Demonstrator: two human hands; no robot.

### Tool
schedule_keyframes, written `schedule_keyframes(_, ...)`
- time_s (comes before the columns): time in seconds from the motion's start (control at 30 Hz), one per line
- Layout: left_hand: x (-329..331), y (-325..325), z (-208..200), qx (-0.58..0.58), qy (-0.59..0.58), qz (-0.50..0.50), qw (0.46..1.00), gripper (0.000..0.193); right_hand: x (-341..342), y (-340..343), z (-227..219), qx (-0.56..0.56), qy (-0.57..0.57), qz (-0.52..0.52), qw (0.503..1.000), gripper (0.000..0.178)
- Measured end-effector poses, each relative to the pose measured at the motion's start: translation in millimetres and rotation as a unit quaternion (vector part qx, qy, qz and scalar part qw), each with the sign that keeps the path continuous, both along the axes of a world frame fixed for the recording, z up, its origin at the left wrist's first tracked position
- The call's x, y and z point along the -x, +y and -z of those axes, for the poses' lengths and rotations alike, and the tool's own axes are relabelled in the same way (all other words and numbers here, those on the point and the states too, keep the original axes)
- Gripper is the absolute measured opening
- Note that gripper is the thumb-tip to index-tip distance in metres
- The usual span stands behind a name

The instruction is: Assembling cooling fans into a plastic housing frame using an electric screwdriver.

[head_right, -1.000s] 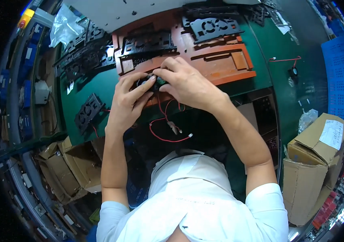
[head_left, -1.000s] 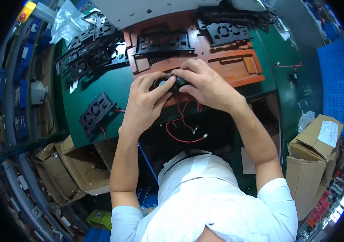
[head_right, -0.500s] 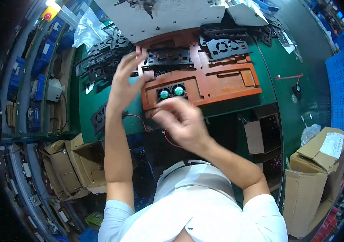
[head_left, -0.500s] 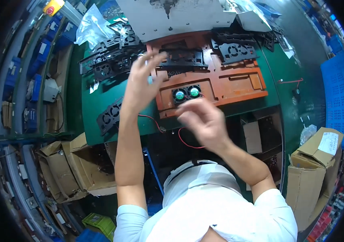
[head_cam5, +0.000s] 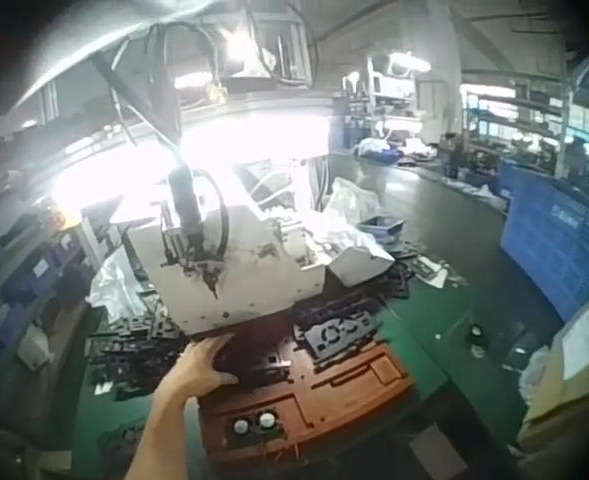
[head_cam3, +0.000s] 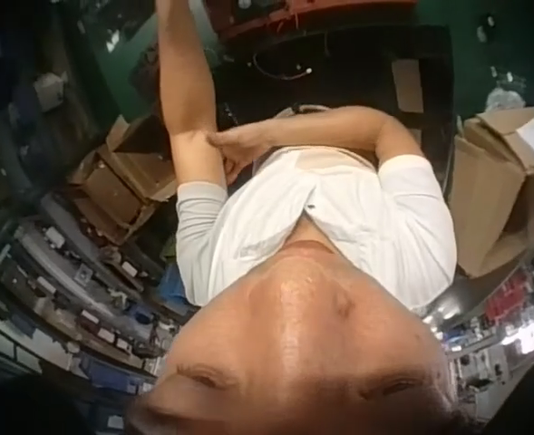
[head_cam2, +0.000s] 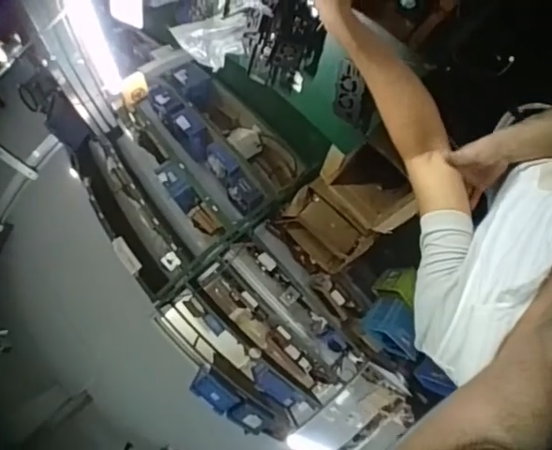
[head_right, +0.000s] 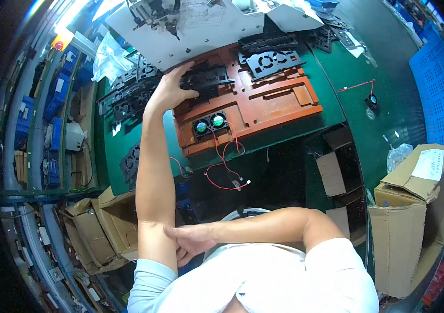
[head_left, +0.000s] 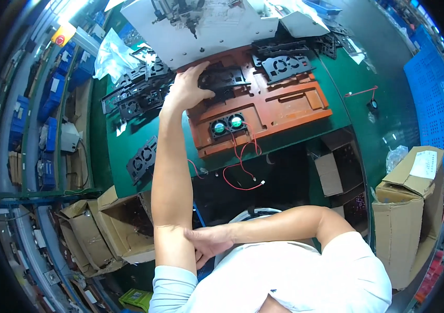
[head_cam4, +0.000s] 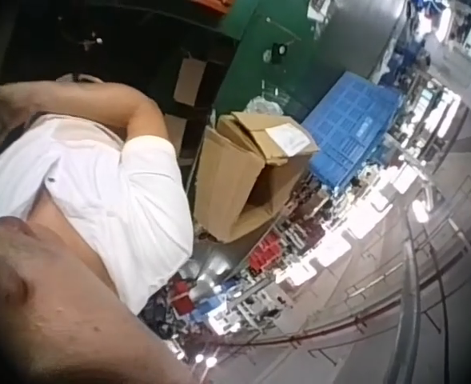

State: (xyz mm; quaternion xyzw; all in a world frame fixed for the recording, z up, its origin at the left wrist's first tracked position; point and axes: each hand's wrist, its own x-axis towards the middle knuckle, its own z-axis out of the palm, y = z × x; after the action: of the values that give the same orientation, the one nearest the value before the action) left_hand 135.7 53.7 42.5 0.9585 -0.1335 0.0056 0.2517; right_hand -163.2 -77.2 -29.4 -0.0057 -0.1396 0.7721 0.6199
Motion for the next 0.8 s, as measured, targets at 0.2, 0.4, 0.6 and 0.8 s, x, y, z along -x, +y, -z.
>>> schedule_keyframes(0.2, 39.7, 12.4, -8.0, 0.091, -0.068, 0.001, 0.994, 0.088, -43.0, -25.5, -13.1, 0.136, -0.364, 0.09, 0.917, 0.091)
schedule_keyframes(0.4, 123.4, -12.6, 3.4, 0.294, -0.077, -0.128, 0.944, 0.072, -152.3, -121.0, -65.1, 0.249, -0.716, 0.521, 0.391, 0.021)
schedule_keyframes(0.6, 140.8, -54.6, 24.4, 0.233, -0.146, -0.162, 0.948, 0.068, -196.7, -137.9, -44.9, 0.323, -0.792, 0.499, 0.14, 0.009)
schedule_keyframes(0.8, 140.9, -59.8, 39.7, 0.174, -0.16, -0.162, 0.958, 0.062, -203.2, -139.5, -43.4, 0.343, -0.809, 0.445, 0.176, 0.01)
